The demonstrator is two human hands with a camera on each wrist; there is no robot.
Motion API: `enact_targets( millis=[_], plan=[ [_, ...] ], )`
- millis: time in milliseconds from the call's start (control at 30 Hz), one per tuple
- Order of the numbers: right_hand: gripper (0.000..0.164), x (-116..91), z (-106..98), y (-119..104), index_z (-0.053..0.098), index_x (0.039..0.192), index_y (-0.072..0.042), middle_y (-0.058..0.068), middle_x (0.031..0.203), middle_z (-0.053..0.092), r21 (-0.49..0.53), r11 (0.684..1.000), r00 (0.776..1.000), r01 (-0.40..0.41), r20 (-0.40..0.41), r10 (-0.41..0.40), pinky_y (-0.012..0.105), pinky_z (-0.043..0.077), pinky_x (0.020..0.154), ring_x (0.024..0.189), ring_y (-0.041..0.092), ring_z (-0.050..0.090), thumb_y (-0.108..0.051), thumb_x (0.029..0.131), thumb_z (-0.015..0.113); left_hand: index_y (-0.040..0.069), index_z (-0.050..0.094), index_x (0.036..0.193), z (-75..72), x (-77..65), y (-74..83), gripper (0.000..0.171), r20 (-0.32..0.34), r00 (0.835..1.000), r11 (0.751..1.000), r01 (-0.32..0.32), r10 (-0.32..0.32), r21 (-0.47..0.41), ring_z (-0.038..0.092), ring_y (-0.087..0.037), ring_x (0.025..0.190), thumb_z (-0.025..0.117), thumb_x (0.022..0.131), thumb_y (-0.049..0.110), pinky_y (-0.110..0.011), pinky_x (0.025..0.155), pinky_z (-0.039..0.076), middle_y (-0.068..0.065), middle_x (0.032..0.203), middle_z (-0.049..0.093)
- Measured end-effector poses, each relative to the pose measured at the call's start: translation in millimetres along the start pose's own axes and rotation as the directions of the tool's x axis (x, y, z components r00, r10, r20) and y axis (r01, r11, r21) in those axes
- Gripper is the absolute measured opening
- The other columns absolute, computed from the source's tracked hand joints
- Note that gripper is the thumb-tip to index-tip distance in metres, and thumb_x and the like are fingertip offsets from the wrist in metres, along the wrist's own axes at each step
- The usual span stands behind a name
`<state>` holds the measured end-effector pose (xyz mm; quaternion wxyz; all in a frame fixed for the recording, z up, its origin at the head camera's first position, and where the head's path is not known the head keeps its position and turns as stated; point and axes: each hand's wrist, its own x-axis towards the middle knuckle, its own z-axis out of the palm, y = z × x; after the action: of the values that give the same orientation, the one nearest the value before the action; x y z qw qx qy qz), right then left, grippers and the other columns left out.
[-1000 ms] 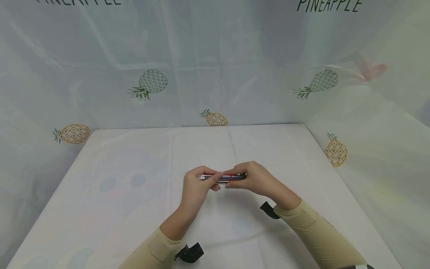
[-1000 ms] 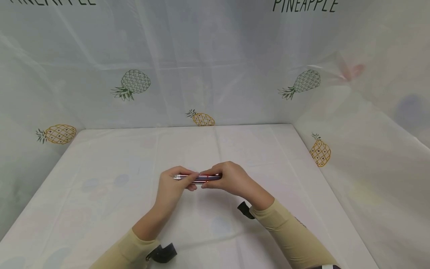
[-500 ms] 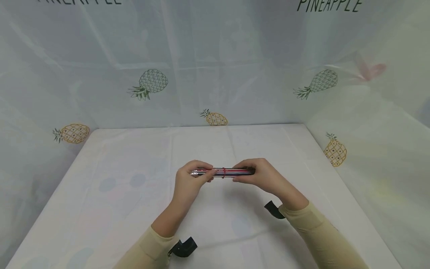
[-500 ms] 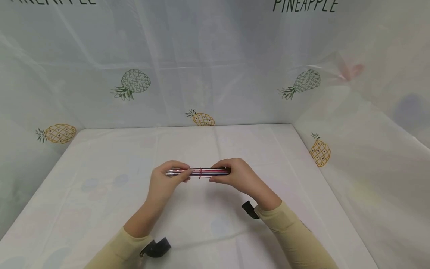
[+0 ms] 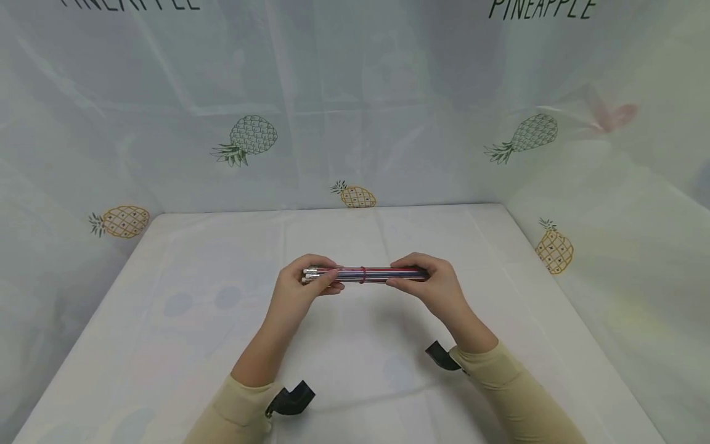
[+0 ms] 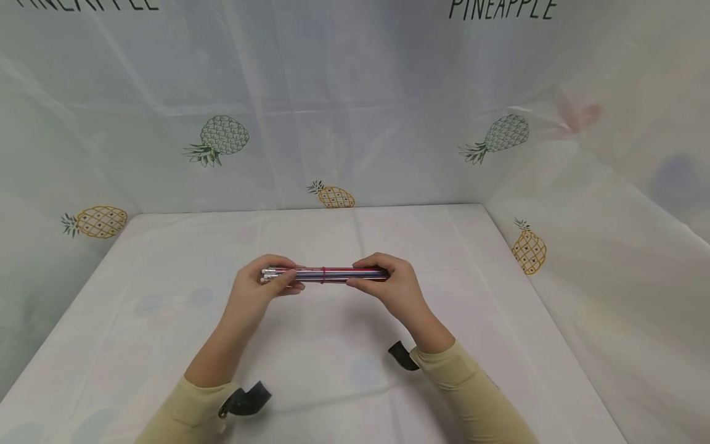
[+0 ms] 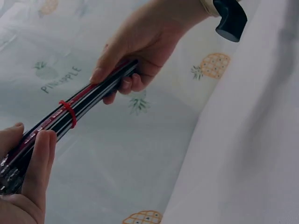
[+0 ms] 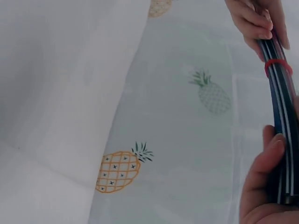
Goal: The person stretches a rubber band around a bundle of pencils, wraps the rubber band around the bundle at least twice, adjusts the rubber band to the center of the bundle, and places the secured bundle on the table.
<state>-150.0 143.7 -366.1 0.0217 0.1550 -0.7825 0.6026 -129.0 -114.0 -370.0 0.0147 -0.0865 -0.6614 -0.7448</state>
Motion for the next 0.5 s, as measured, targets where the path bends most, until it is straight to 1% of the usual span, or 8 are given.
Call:
enact_targets(
  millis=[67,133,233,333,400,500],
  plan=[
    [0.027,-0.6,4.1,1.4,0.073,0.097,-0.001,0.007,0.096,0.069,0.043,0.997,0.997,0.068,-0.036,-0.067,0.023,0.054,0.064,0.077,0.016,0.063,-0.007,0.074,0.086,-0.003,0.065,0.103,0.7,-0.2,0.0,0.020,-0.045,0.999,1.000,-0.025,0.025,0.004,0.071,-0.027,0.071,0.073,0.088,0.006,-0.042,0.072,0.059,-0.022,0.093,0.065],
    [0.025,-1.2,8.5,2.7,0.072,0.096,0.000,0.008,0.095,0.069,0.070,0.988,0.989,0.137,-0.065,-0.133,0.023,0.054,0.063,0.076,0.015,0.063,0.000,0.073,0.084,-0.003,0.064,0.100,1.2,-0.1,-1.1,0.018,-0.093,0.994,0.999,-0.052,0.053,0.014,0.071,-0.027,0.067,0.073,0.088,0.007,-0.042,0.069,0.060,-0.022,0.090,0.065],
    [0.025,-1.3,15.0,3.5,0.071,0.093,0.001,0.011,0.093,0.068,0.063,0.969,0.968,0.238,-0.101,-0.231,0.021,0.054,0.061,0.077,0.014,0.063,0.008,0.072,0.082,-0.001,0.064,0.098,2.6,-0.5,-2.6,0.016,-0.164,0.982,0.995,-0.089,0.095,0.041,0.070,-0.029,0.063,0.072,0.089,0.009,-0.041,0.065,0.060,-0.020,0.086,0.066],
    [0.027,-0.8,21.2,1.2,0.070,0.090,0.001,0.012,0.089,0.067,0.019,0.943,0.936,0.332,-0.127,-0.327,0.019,0.051,0.057,0.074,0.012,0.060,0.014,0.069,0.081,0.001,0.062,0.096,5.8,-1.4,-3.1,0.018,-0.229,0.966,0.992,-0.106,0.120,0.072,0.069,-0.033,0.062,0.071,0.091,0.015,-0.039,0.064,0.060,-0.019,0.084,0.067],
    [0.028,-1.5,25.2,-5.8,0.069,0.087,0.002,0.011,0.084,0.066,-0.030,0.919,0.908,0.392,-0.146,-0.392,0.017,0.049,0.055,0.071,0.011,0.057,0.016,0.067,0.082,0.001,0.060,0.095,9.1,-1.8,-2.9,0.021,-0.263,0.955,0.989,-0.118,0.138,0.090,0.068,-0.036,0.062,0.069,0.093,0.020,-0.038,0.064,0.060,-0.018,0.081,0.068],
    [0.030,-3.0,30.4,-15.9,0.066,0.083,0.002,0.010,0.079,0.065,-0.091,0.889,0.872,0.448,-0.175,-0.457,0.015,0.046,0.054,0.068,0.010,0.054,0.016,0.063,0.083,0.002,0.056,0.095,14.3,-2.8,-2.8,0.025,-0.288,0.943,0.983,-0.139,0.168,0.119,0.068,-0.036,0.060,0.066,0.095,0.025,-0.037,0.063,0.060,-0.017,0.078,0.068]
  ],
)
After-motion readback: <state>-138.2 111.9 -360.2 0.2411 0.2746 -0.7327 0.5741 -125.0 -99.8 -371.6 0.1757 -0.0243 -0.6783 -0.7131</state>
